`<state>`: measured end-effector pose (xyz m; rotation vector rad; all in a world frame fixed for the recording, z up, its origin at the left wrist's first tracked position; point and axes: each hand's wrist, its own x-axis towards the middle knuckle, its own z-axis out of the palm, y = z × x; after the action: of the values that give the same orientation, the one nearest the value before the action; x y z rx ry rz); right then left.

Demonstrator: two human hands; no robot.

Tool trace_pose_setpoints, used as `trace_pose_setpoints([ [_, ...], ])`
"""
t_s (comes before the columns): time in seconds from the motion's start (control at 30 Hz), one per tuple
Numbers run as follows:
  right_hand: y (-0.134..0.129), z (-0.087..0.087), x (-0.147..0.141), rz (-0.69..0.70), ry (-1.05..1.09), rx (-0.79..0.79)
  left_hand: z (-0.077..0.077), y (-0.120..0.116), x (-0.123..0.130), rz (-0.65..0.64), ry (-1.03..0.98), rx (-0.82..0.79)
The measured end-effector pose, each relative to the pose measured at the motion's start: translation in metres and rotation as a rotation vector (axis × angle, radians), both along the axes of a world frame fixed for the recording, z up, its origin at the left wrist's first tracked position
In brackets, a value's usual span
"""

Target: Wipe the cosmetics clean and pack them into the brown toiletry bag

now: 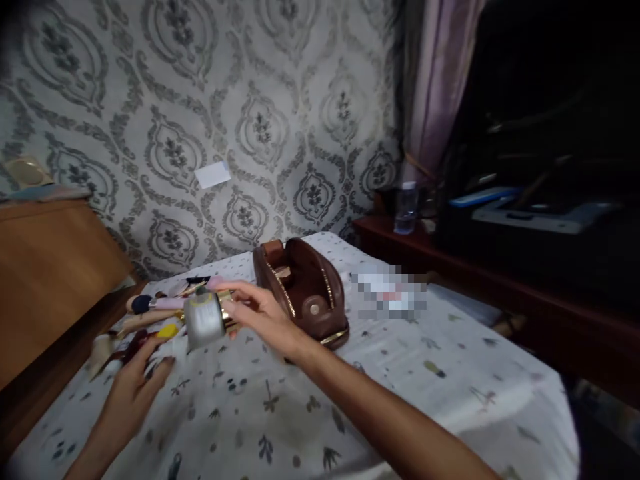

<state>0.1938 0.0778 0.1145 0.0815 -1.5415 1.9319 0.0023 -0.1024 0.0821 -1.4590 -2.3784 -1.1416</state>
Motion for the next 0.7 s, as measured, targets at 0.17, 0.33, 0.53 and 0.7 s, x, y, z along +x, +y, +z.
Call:
trace_pose_setpoints([
  [0.17,0.053,0.053,0.056,-0.443,-0.021,0.342,-0.043,0.003,-0.029,-0.002,-0.060,-0.095],
  [0.33,0.099,0.066,0.065,-0.809,-0.420,0.941,-0.077,0.008,-0.044,0.095,-0.106,-0.083],
  [0.53,0.106,0.062,0.036,-0.475,-1.029,1.316,-0.084,0.009,-0.049,0.163,-0.160,-0.171],
  [0.7,0.117,0.041,0.005,-0.374,-1.281,1.147,-0.089,0.005,-0.055,0.121,-0.160,-0.132],
])
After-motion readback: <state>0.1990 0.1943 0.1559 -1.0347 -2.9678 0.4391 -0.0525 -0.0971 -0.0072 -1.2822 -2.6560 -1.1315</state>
